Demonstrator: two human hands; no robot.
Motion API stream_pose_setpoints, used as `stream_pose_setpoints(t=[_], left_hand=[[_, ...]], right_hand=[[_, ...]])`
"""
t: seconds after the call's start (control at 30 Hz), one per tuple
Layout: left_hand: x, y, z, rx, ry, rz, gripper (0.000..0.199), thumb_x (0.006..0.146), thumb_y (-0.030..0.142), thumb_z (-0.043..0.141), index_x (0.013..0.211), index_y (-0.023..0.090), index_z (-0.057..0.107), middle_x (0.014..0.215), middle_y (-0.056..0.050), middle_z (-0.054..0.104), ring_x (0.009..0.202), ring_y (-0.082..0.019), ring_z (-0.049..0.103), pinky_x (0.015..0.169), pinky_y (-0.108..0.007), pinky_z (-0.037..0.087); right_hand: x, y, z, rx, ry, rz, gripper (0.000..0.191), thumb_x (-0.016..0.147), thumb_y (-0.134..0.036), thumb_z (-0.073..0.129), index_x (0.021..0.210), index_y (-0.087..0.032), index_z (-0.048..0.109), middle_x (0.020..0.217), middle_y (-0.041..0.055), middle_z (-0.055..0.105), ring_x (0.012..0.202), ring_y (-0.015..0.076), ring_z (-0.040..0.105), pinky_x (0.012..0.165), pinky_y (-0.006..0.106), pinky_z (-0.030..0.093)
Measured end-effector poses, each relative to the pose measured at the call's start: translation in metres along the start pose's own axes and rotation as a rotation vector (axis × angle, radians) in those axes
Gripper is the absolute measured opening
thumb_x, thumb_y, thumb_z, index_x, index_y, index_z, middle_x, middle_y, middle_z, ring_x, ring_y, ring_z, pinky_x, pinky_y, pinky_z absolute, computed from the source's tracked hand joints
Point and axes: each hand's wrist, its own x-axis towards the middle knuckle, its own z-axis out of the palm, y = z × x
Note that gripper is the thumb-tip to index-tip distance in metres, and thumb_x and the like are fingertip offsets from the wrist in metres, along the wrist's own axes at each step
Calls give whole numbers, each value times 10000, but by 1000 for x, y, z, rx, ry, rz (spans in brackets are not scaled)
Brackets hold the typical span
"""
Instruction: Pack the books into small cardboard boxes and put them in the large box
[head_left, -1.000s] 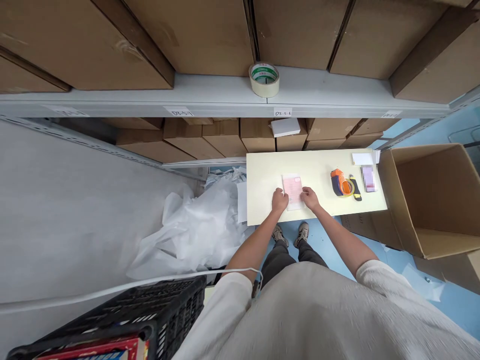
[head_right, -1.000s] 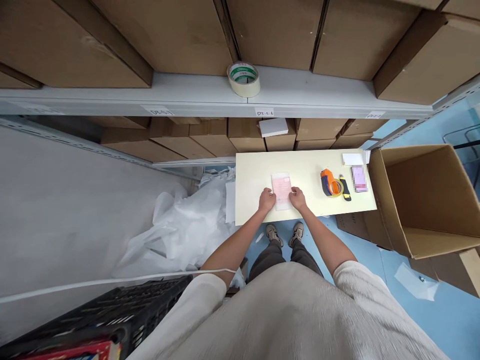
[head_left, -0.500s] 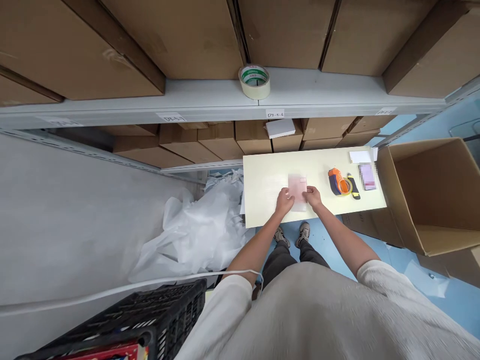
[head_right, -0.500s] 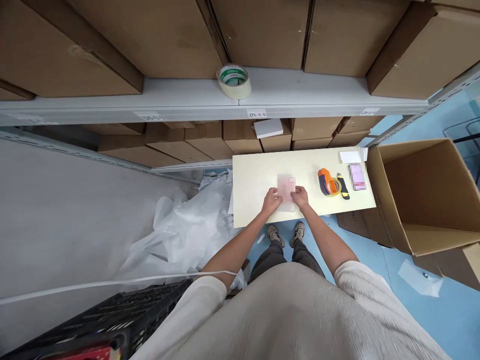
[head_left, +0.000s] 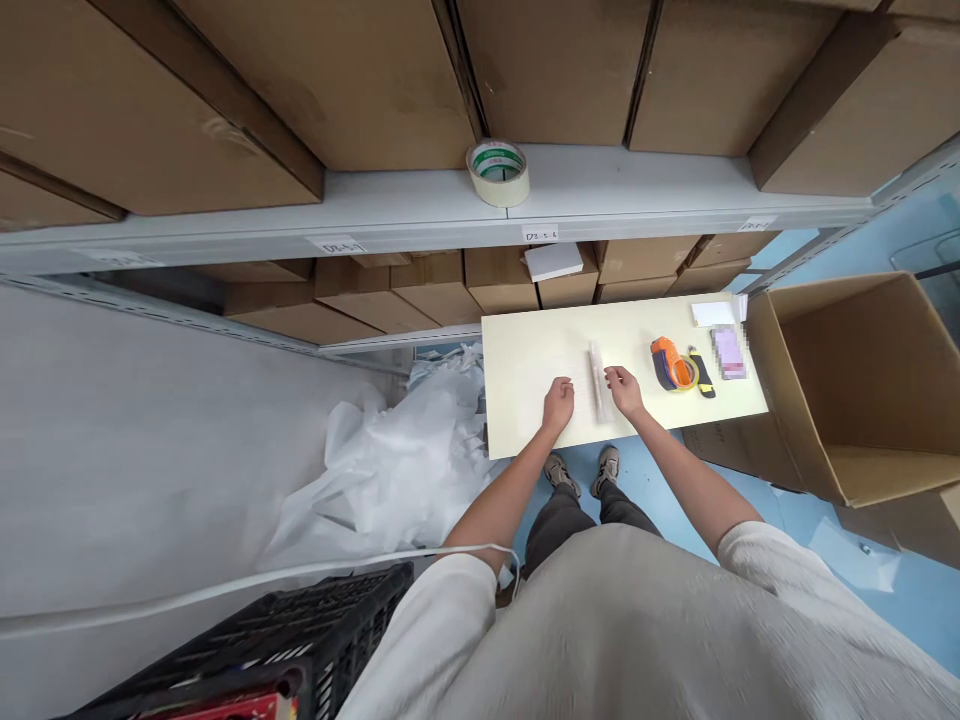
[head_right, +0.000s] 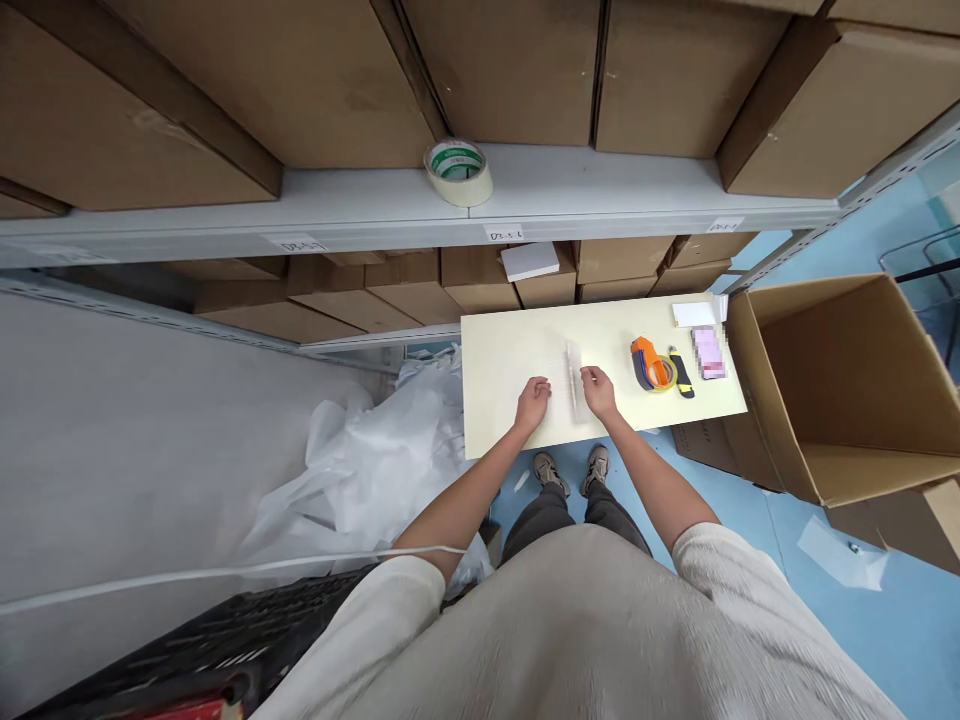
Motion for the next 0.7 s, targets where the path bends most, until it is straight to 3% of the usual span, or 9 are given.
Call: stream_pose_setpoints(t=[0.17,0.43,0.57,0.7], left_hand=[[-3,-17,-25,75,147,-44,279,1012,160,478,1215,254,644,1248,-67,752,1175,-202,721,1079,-349,551],[-17,-25,-16,62,-31,55,311,946,98,589,1223,219,662,1249,-94,767,1144,-212,746,1078,-374,570],[-15,-17,-7,93,-71,98,348,918,108,631,1242,221,681,1282,-97,767,1215,-233,732,1133,-409,552],[-11,-7,7,115,-139,96,392,907,129,659,1286,225,692,1357,-101,753,1279,-255,714,1147,-416,545]], right_hand=[[0,17,15,-44,1,72,268,887,-427,561,1002,-241,715,1079,78,776,1002,255,712,998,433,571],[-4,31,16,-79,1,115,296,825,-327,590,1072,-212,707,1197,123,753,1047,262,713,1046,458,562],[-10,25,-6,-64,26,14,344,859,-357,584,1143,-213,714,1291,139,727,1056,263,701,1056,473,561],[-12,22,-55,-51,123,-117,377,908,-384,552,1191,-203,722,1317,149,718,1073,270,686,1056,485,553]])
